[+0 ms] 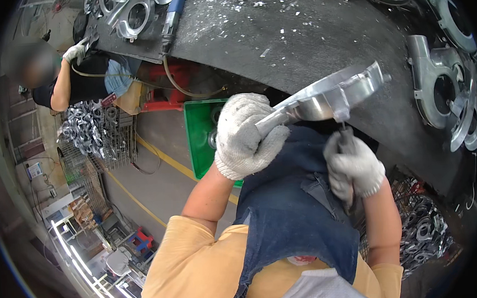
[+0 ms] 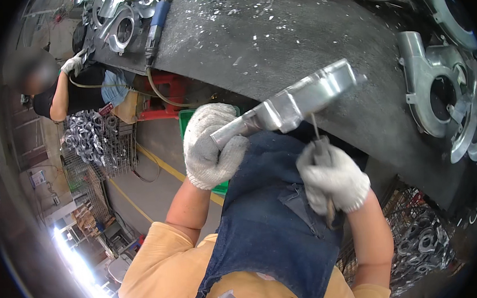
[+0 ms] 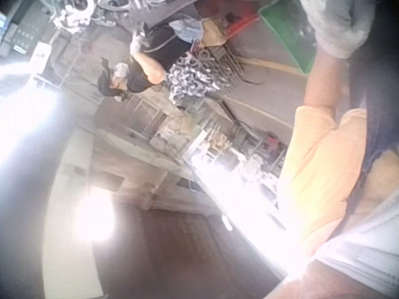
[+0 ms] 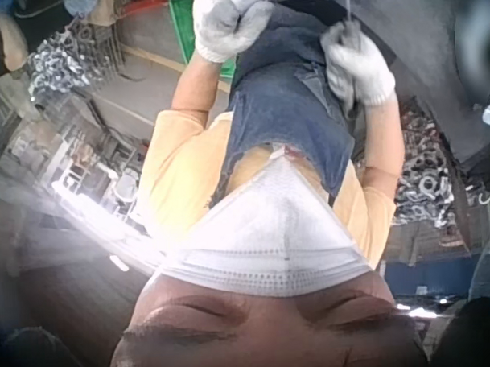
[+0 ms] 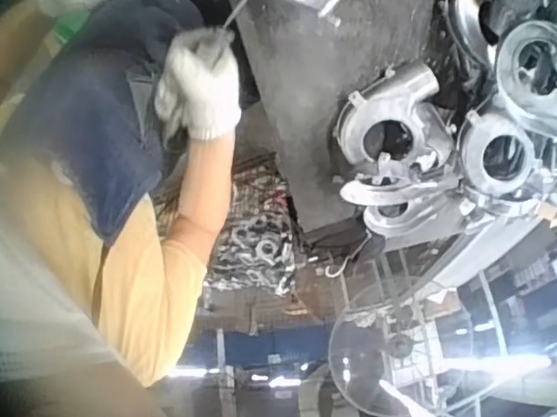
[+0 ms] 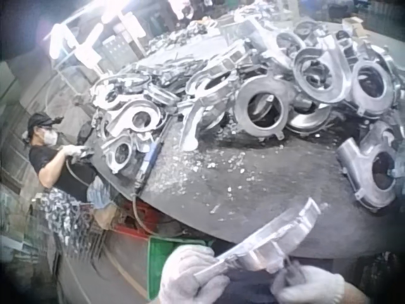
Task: The person deburrs metal housings by filing their edges and surfaces with a pneumatic file tool, processing the parts one at a time and placing them into a bin.
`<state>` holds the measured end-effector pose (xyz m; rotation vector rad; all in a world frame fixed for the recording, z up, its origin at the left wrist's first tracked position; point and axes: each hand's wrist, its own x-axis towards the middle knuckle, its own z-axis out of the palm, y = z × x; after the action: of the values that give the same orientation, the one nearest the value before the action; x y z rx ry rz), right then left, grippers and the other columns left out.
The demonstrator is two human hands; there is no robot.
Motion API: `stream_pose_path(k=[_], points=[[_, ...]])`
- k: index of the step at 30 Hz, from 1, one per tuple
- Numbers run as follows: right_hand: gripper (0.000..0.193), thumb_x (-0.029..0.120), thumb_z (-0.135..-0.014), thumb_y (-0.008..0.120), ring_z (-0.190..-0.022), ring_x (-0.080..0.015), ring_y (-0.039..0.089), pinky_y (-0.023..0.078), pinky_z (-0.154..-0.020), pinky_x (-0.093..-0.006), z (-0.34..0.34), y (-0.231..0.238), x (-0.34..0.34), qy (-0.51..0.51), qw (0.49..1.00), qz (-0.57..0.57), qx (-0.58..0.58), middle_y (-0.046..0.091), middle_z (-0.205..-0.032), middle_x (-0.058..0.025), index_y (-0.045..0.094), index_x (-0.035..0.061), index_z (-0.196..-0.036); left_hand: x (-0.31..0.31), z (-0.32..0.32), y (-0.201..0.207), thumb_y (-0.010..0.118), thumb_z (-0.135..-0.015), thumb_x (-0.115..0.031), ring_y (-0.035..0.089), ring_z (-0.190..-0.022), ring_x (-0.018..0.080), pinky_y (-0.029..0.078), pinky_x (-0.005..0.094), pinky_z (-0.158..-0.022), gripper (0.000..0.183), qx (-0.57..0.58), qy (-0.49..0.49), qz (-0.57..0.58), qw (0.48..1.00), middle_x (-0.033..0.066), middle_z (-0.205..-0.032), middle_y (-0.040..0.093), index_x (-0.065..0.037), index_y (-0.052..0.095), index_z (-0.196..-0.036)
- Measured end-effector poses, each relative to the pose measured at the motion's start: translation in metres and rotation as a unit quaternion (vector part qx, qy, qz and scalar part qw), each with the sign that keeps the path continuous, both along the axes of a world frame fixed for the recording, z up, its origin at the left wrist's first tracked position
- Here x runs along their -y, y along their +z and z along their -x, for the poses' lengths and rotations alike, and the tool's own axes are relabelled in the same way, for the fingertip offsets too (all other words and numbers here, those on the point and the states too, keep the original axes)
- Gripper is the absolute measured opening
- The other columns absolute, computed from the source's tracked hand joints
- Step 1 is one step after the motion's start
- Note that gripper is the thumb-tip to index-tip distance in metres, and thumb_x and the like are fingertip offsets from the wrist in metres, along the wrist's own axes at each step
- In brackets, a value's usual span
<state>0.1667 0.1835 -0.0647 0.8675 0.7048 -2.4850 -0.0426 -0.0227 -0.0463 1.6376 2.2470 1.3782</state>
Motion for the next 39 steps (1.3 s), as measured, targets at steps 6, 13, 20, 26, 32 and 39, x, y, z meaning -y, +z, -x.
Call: stream_pose_path(k=[6,13,20,26,32,39], points=[[0.039,0.023,-0.1,0.082,-0.053,-0.0159,0.063,0.052,-0.048,-0.0329,0.046,0.038,0.017,0.187,0.967,-0.167,-0.037,0.067,-0.08,-0.0077,0.058,0.0,-0.119,0.011,0.01,0.003,0.08,-0.079,0.0,0.074,-0.087,0.0326,0.058,0.0477,-0.086,0.023,-0.016,0.023,0.042,0.999,0.0086,-0.092,0.079,-0.005,0.08,-0.102],[0.035,0.021,-0.102,0.078,-0.052,-0.015,0.058,0.049,-0.046,-0.0312,0.023,0.003,0.01,-0.005,1.0,0.002,-0.029,0.059,-0.074,-0.0046,0.057,0.001,-0.123,0.018,0.008,0.006,0.084,-0.073,-0.001,0.074,-0.086,0.0347,0.058,0.0491,-0.087,0.026,-0.063,0.021,0.044,0.997,0.01,-0.091,0.076,-0.006,0.08,-0.099],[0.035,0.006,-0.089,0.081,-0.047,-0.0204,0.058,0.047,-0.04,-0.0372,0.024,0.053,0.009,0.021,0.998,-0.002,-0.06,0.063,-0.074,-0.0094,0.057,0.0022,-0.113,0.023,0.011,0.017,0.083,-0.076,-0.003,0.073,-0.084,0.0316,0.057,0.0474,-0.082,0.026,-0.078,0.027,0.052,0.995,0.0094,-0.092,0.076,-0.009,0.082,-0.101],[0.039,0.019,-0.091,0.089,-0.051,-0.019,0.057,0.047,-0.042,-0.0357,0.004,-0.024,0.037,-0.054,0.998,0.012,-0.033,0.062,-0.077,-0.0095,0.061,0.0032,-0.114,0.012,-0.004,0.006,0.09,-0.074,-0.012,0.069,-0.083,0.0317,0.055,0.0472,-0.083,0.023,-0.092,0.027,0.028,0.995,0.0068,-0.088,0.071,-0.009,0.076,-0.093],[0.045,0.02,-0.095,0.087,-0.057,-0.0331,0.067,0.056,-0.051,-0.0453,-0.012,-0.026,0.002,0.003,0.99,0.125,0.072,0.069,-0.079,-0.0214,0.058,-0.0018,-0.122,0.072,0.022,0.011,0.086,-0.085,-0.014,0.068,-0.064,0.0301,0.054,0.0424,-0.062,0.013,0.093,0.244,0.015,0.965,0.0102,-0.073,0.068,-0.003,0.079,-0.087],[0.035,0.033,-0.115,0.062,-0.054,-0.0343,0.07,0.056,-0.039,-0.0439,-0.037,0.014,-0.027,-0.093,0.993,-0.045,-0.057,0.072,-0.083,-0.0192,0.055,0.0074,-0.137,0.183,0.053,0.028,0.067,-0.102,-0.037,0.076,-0.107,0.0431,0.059,0.0485,-0.094,0.036,-0.036,0.428,0.299,0.852,0.0201,-0.11,0.081,-0.005,0.082,-0.111]])
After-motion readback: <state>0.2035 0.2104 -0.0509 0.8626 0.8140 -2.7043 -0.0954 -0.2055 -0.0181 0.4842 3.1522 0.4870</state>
